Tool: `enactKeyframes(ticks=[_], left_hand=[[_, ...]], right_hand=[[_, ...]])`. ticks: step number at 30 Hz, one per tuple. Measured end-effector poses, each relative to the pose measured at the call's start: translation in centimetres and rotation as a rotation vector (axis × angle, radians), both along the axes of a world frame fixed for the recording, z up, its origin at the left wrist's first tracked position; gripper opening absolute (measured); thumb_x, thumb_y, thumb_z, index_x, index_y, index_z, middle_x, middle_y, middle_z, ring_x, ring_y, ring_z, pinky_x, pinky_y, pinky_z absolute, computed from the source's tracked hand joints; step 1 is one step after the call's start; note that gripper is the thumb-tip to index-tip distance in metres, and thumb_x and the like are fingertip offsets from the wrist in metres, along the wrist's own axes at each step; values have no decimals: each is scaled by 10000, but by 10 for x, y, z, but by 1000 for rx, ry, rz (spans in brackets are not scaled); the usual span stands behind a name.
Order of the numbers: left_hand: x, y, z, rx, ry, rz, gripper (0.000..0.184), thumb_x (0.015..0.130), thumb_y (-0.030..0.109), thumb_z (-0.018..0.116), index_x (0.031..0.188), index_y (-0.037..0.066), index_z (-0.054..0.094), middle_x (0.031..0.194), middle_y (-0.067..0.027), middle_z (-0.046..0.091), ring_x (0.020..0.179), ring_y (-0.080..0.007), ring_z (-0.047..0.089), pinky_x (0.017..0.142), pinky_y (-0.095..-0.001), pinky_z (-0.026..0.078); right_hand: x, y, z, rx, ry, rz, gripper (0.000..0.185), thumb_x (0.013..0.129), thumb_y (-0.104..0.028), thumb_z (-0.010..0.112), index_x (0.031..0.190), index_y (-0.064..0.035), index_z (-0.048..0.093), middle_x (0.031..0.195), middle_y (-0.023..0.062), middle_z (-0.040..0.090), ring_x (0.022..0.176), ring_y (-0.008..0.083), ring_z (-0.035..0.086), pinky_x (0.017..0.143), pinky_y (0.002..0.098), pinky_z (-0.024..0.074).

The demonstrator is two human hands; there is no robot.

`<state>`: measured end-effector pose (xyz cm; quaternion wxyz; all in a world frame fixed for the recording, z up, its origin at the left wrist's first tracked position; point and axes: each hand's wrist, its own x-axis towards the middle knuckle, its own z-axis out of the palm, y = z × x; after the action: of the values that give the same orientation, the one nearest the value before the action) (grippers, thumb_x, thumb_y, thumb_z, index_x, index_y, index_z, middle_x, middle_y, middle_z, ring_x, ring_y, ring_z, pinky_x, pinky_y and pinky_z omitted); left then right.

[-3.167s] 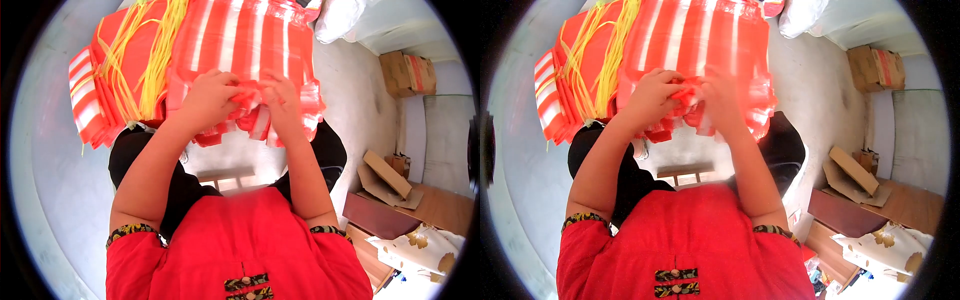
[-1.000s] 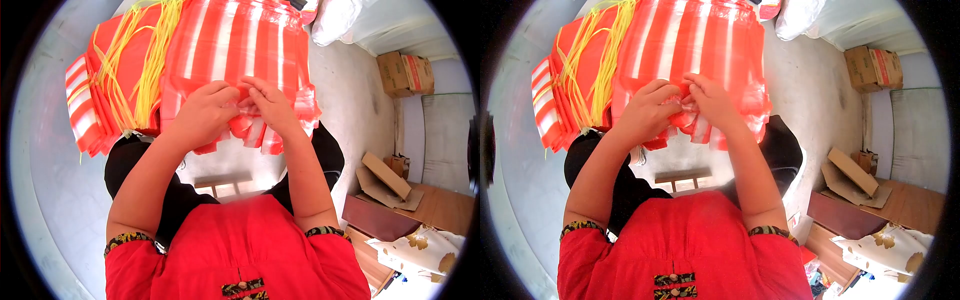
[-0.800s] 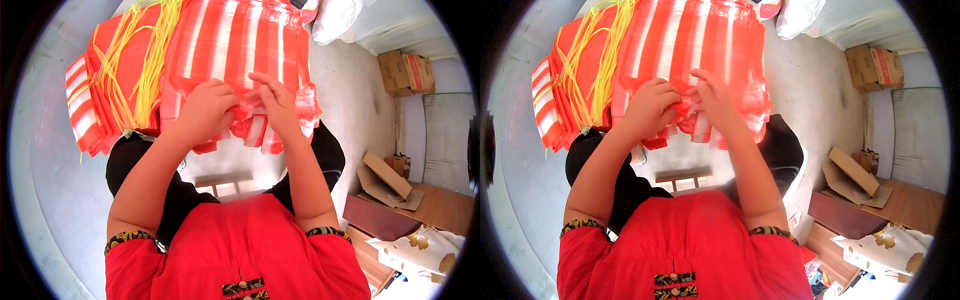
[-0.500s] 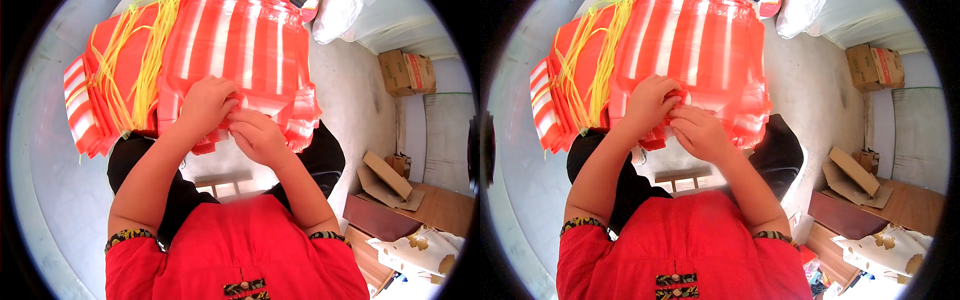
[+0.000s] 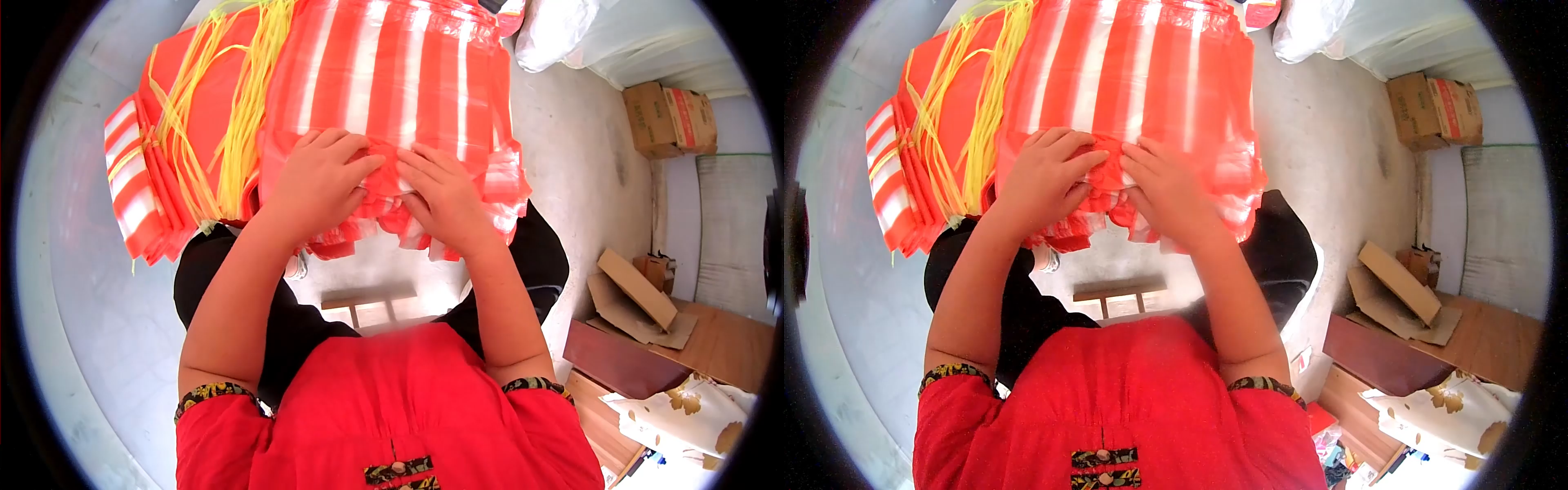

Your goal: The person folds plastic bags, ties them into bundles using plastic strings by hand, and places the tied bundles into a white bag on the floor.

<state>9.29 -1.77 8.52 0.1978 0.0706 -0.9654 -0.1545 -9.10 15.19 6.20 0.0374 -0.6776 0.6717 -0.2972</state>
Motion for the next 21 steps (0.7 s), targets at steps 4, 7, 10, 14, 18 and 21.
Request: enactKeyframes(ticks=[4, 7, 10, 14, 18, 21], left_hand=[[-4, -2, -4, 19, -25, 8, 417, 791, 96, 742, 1206, 68, 715, 1237, -97, 665, 1161, -311, 622, 1007, -454, 510], [-6, -3, -3, 41, -48, 9, 423, 789, 91, 736, 1211, 61, 714, 1229, -98, 666, 1154, -313, 623, 1014, -457, 508], [-5, -3, -1, 35, -27, 5, 421, 789, 71, 729, 1209, 52, 712, 1227, -101, 668, 1164, -311, 626, 1018, -457, 511], [-3, -12, -10, -56, 29, 42, 410, 788, 55, 735, 1198, 53, 717, 1199, -110, 688, 1162, -314, 639, 1010, -440, 520], [7, -20, -5, -15, 60, 101, 355, 793, 50, 757, 1148, 54, 737, 1085, -125, 727, 1091, -329, 673, 956, -431, 543], [21, -16, 20, 215, -118, 246, 303, 833, 64, 778, 1131, 32, 736, 1014, -142, 738, 1003, -317, 702, 901, -419, 557]], right_hand=[[-3, -6, 11, -4, 80, 5, 411, 802, -18, 760, 1207, 11, 703, 1347, 133, 694, 1300, 362, 612, 1091, 479, 503], [-3, -9, 9, -38, 134, -2, 405, 788, 7, 752, 1191, 11, 710, 1330, 131, 706, 1279, 362, 628, 1082, 490, 508], [-3, -10, 6, -55, 149, -14, 396, 797, 19, 738, 1191, 8, 713, 1314, 129, 713, 1267, 361, 632, 1072, 489, 512], [-6, -11, 13, -9, 89, -44, 370, 817, 37, 722, 1185, -3, 724, 1276, 120, 732, 1271, 357, 628, 1063, 467, 518], [-10, -13, 36, 125, 8, -36, 281, 901, -13, 697, 1180, -24, 728, 1134, 130, 753, 1125, 356, 669, 950, 431, 549], [-13, -12, 61, 371, -225, -44, 155, 985, -86, 656, 1113, -11, 703, 975, 128, 724, 921, 320, 659, 827, 396, 544]])
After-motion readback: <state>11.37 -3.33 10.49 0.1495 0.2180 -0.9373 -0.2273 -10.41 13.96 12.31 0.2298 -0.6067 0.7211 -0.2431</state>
